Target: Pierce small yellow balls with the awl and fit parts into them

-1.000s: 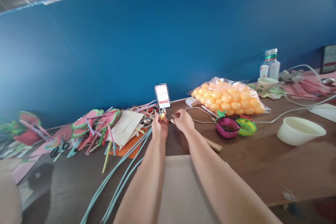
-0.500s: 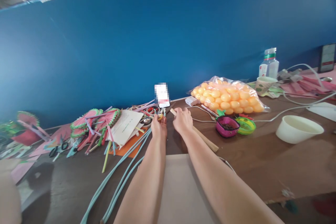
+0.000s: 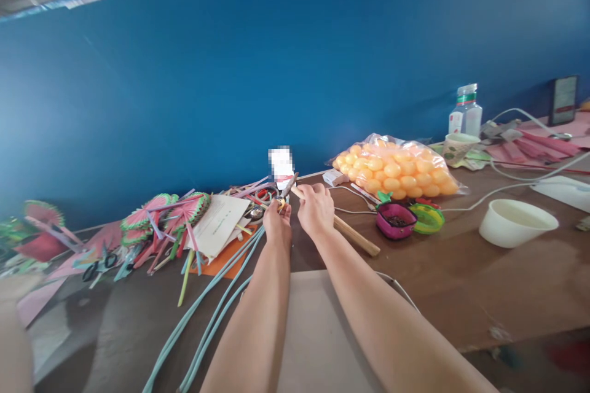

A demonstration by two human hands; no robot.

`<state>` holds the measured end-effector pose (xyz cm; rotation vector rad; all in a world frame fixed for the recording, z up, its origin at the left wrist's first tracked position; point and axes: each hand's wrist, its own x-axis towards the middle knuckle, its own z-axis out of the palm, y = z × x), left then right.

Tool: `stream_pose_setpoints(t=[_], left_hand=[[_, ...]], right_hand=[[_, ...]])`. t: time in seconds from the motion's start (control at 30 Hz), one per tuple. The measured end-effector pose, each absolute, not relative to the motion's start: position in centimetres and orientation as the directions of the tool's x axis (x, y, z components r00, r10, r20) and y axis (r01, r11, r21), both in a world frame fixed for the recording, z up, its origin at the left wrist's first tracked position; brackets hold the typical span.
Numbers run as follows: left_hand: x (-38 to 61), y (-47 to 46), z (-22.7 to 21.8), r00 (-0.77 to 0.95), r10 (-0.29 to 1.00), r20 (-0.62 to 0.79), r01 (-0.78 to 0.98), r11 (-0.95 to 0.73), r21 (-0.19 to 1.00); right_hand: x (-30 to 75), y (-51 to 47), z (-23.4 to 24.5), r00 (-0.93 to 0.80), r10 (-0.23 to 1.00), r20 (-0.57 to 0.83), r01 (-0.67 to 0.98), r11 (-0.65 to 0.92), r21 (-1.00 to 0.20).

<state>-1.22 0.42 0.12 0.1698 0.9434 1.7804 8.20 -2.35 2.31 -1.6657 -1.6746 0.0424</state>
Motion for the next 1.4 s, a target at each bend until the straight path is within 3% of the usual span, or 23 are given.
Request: stream_pose_setpoints(t=[0.53,1.4], left_hand=[[-1.13,0.25,0.27,-0.427,0.852,-0.303,-0.736,-0.133,0.664],[-1.02,0.17,0.49,-0.404,0.869,-0.286,-0.754,-0.140,0.641]], right_hand=[[8.27,-2.56,2.71,0.087,0.878,0.471,0.830,0.198,-0.521],[8.56,-2.63,2.81,0.131,0.879,0.459,0.834,0.153,-0.531]])
